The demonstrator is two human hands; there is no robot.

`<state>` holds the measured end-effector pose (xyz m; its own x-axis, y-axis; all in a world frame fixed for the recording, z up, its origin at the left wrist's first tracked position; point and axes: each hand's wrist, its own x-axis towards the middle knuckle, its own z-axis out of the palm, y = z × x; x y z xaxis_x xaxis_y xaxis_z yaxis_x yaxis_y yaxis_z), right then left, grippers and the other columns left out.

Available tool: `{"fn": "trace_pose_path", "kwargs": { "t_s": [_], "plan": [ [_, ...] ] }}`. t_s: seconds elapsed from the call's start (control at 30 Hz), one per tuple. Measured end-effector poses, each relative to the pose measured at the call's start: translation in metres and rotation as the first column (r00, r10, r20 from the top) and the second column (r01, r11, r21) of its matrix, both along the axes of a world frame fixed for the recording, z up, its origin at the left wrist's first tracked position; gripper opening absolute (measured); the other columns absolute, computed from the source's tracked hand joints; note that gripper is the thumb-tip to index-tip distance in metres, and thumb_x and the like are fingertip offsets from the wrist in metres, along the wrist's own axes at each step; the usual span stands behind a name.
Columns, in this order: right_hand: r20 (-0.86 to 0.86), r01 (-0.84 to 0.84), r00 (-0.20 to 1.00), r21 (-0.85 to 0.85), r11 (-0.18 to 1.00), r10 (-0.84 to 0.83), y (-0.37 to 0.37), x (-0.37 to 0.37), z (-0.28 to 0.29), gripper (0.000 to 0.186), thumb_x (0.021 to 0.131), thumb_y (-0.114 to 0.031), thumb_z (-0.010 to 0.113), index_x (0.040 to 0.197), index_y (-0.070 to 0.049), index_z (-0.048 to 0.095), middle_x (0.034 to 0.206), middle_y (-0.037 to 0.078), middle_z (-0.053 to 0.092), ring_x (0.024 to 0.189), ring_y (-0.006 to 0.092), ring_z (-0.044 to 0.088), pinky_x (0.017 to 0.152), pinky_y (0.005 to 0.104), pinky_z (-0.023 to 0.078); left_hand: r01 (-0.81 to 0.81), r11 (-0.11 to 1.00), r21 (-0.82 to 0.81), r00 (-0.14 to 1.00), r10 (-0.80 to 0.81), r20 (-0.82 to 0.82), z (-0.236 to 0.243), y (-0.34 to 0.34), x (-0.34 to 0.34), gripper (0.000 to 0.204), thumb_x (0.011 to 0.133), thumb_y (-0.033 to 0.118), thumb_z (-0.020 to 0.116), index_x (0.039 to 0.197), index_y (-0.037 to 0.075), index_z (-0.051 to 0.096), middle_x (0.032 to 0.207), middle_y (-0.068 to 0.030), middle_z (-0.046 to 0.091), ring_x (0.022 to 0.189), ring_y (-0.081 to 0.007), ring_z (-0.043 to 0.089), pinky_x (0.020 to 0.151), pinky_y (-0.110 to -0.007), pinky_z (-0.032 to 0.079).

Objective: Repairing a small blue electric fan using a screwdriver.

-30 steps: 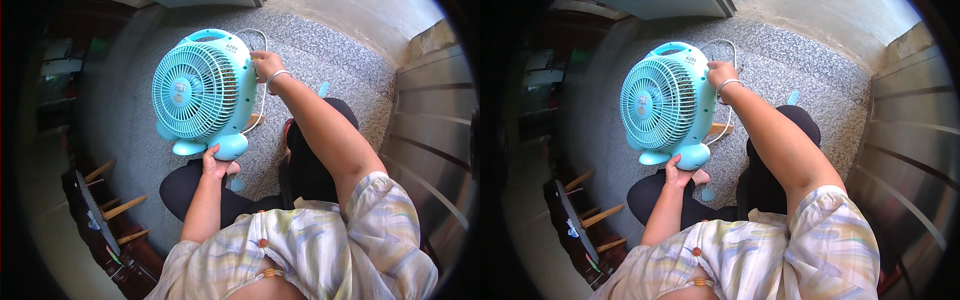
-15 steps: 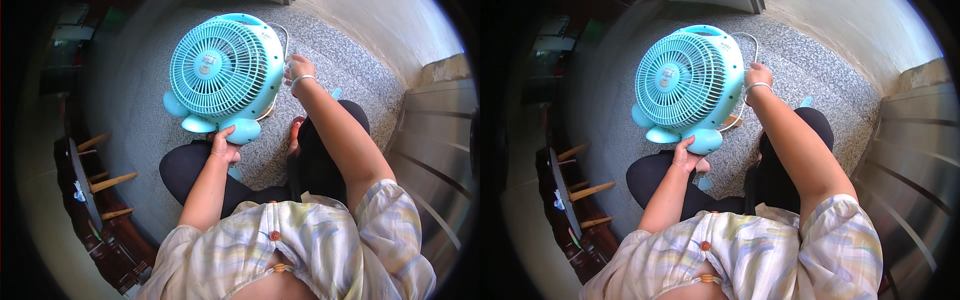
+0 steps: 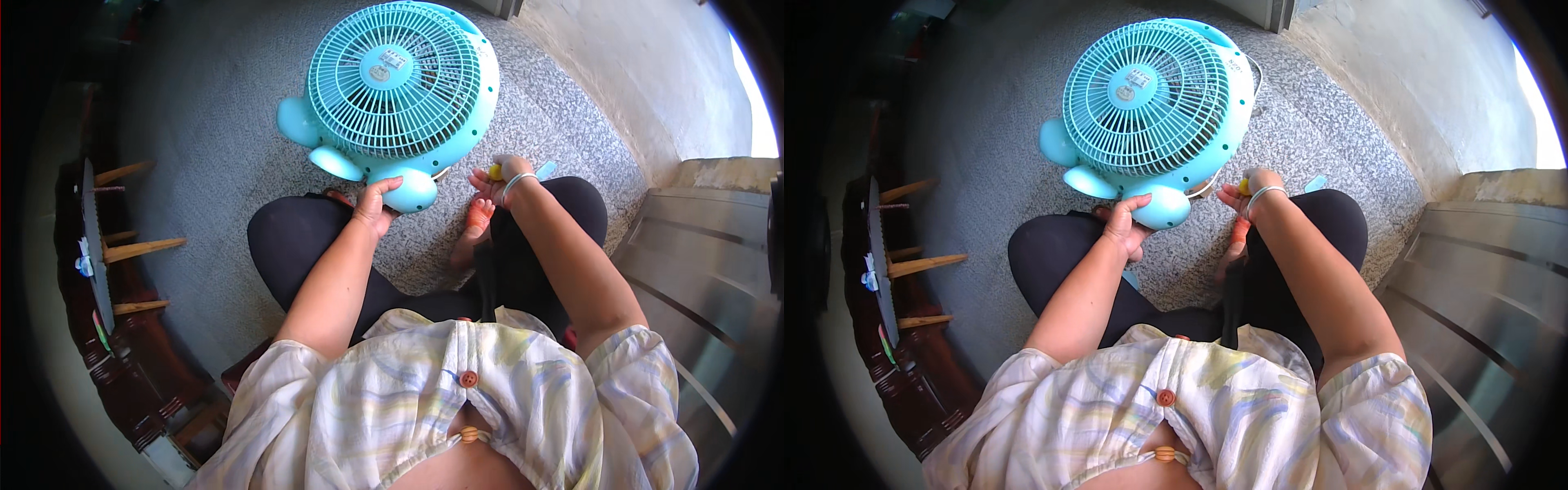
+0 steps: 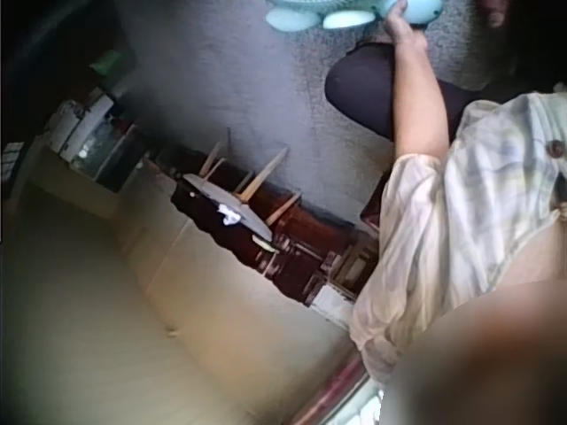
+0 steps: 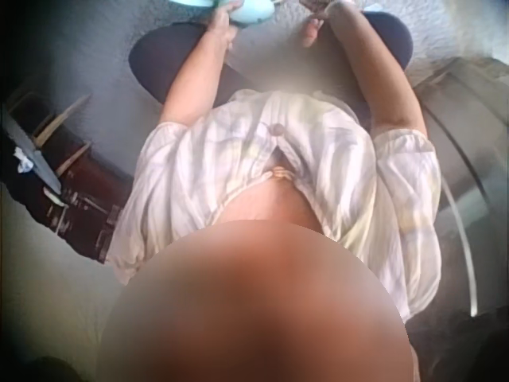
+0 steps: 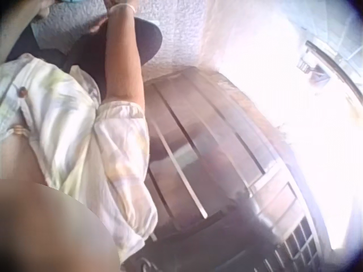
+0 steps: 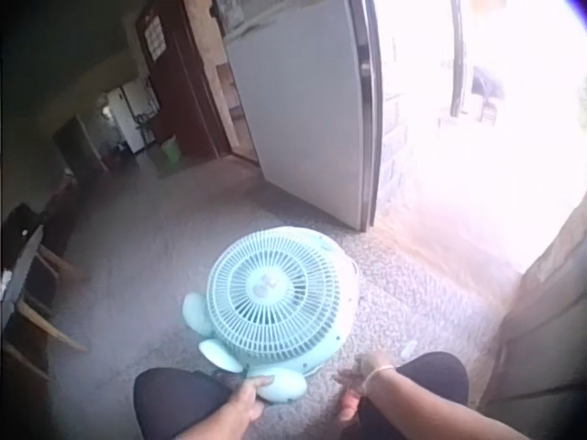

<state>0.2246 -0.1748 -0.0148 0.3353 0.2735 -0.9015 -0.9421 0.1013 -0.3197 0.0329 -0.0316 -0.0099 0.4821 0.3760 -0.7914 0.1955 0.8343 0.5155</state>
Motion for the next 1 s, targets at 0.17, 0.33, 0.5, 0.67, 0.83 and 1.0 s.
{"fn": "trace_pose_path", "kwargs": {
  "t_s": [0.17,0.33,0.5,0.67,0.83,1.0],
  "plan": [
    [-0.073,-0.067,0.994,0.221,0.973,0.085,-0.004,-0.007,0.023,0.021,0.09,-0.012,0.04,0.101,0.006,0.039,0.08,0.013,0.046,0.066,0.0221,0.055,0.06,0.0376,0.056,0.01,1.0,0.025,1.0,-0.009,-0.022,-0.006,0.003,-0.001,0.05,0.066,0.019,0.068,0.11,0.003,0.051,0.103,-0.0118,0.056,0.095,-0.0277,0.054,0.083,-0.045,0.042],
    [0.034,-0.279,0.959,0.293,0.914,0.282,0.0,-0.031,0.044,0.02,0.09,-0.014,0.042,0.097,0.004,0.043,0.075,0.01,0.048,0.056,0.017,0.05,0.056,0.0333,0.055,0.059,0.997,0.04,0.997,-0.061,0.038,-0.009,0.003,-0.003,0.062,0.069,0.021,0.064,0.123,0.001,0.04,0.12,-0.0151,0.046,0.111,-0.0317,0.044,0.097,-0.048,0.032],
    [0.193,-0.424,0.89,0.018,0.905,0.413,-0.021,-0.041,0.083,0.025,0.086,-0.018,0.045,0.099,0.003,0.047,0.069,0.009,0.048,0.052,0.0134,0.048,0.047,0.0254,0.047,0.045,0.996,0.081,0.999,-0.046,0.013,-0.015,0.0,-0.001,0.045,0.068,0.019,0.066,0.109,0.003,0.053,0.103,-0.0114,0.058,0.098,-0.0276,0.054,0.086,-0.047,0.042],
    [0.511,-0.697,0.511,-0.224,0.681,0.691,-0.053,-0.06,0.139,0.03,0.084,-0.014,0.05,0.11,0.002,0.051,0.064,0.006,0.051,0.05,0.0105,0.049,0.049,0.0253,0.045,-0.014,0.992,0.127,1.0,0.012,0.017,-0.008,0.001,-0.007,0.042,0.067,0.018,0.067,0.104,0.003,0.055,0.1,-0.0108,0.059,0.093,-0.0255,0.057,0.081,-0.043,0.045],
    [0.748,-0.52,-0.009,-0.57,0.636,0.663,-0.047,-0.065,0.135,0.022,0.079,-0.008,0.057,0.099,0.002,0.06,0.067,0.009,0.061,0.056,0.0083,0.055,0.054,0.0224,0.044,-0.02,0.979,0.202,1.0,0.018,0.013,-0.005,-0.002,-0.002,0.039,0.066,0.018,0.07,0.1,0.003,0.058,0.094,-0.0103,0.061,0.087,-0.0241,0.059,0.076,-0.04,0.047],
    [0.718,-0.5,-0.136,-0.645,0.578,0.683,-0.035,-0.063,0.123,0.023,0.078,-0.008,0.058,0.098,0.002,0.061,0.067,0.012,0.062,0.057,0.0116,0.058,0.056,0.0251,0.046,-0.033,0.985,0.17,0.999,0.032,0.011,-0.01,-0.002,-0.005,0.038,0.066,0.018,0.069,0.1,0.004,0.058,0.095,-0.01,0.061,0.088,-0.0238,0.059,0.077,-0.04,0.047]
  ]
}}
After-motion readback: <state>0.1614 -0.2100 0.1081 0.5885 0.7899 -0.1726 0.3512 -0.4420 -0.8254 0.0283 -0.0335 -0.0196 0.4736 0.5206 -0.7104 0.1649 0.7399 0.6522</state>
